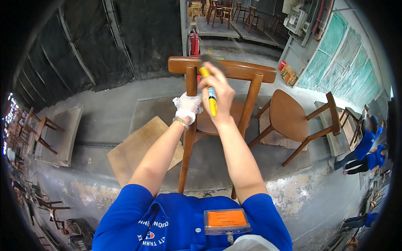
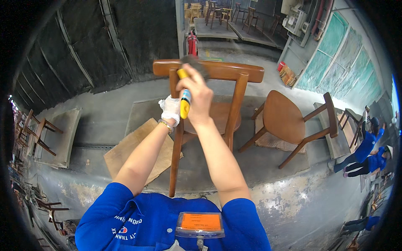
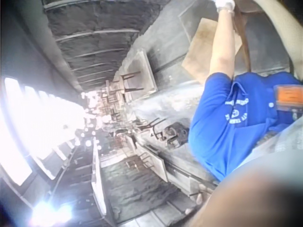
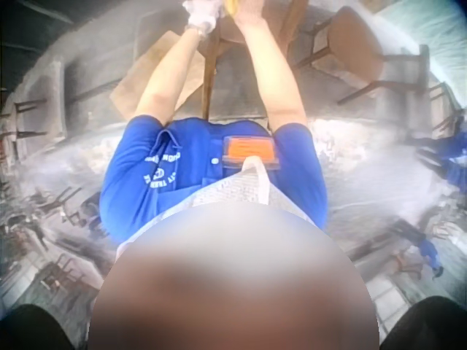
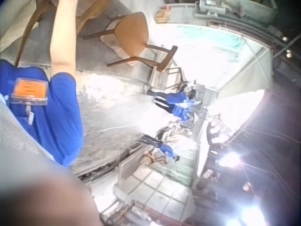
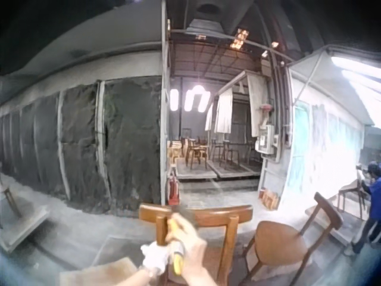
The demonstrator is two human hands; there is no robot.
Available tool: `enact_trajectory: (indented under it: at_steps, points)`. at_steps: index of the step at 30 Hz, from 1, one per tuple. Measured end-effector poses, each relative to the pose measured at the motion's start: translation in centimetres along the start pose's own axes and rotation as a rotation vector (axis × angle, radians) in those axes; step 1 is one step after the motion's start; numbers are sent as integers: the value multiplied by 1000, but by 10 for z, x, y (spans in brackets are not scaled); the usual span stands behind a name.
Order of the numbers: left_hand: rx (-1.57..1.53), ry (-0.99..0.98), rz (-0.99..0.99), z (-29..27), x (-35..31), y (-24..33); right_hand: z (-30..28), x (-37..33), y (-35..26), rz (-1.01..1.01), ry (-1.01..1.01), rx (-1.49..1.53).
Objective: The person paints a wooden chair with a brush, covering the seat, backrest, and legs. They reposition the chair multiple times to reach all surfaces and continue brushing until the entire chair is coated.
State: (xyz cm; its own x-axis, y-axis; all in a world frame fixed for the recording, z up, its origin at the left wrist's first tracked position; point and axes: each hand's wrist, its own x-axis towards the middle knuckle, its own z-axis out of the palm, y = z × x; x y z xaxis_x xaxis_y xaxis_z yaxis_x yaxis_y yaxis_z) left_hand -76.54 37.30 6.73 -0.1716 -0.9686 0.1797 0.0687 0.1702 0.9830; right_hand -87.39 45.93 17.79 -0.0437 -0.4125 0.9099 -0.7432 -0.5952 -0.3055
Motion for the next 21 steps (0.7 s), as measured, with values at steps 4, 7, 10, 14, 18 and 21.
enact_trajectory:
  at_steps: [4,7,10,14,18,21]
  points:
    - [-47,-62,-207,-2,-9,8,2,-5,4,120,268,217]
    - [-28,-66,-219,0,-5,-8,-4,2,-2,231,734,-221]
    - [19,-72,80,2,9,-53,43,6,-34,182,352,-295]
    - [58,41,475,7,38,-88,107,16,-62,154,76,180]
    - [191,-87,320,0,11,-52,88,33,-44,162,307,102]
    - [-205,-234,-182,-6,-9,-5,50,41,-38,13,381,-149]
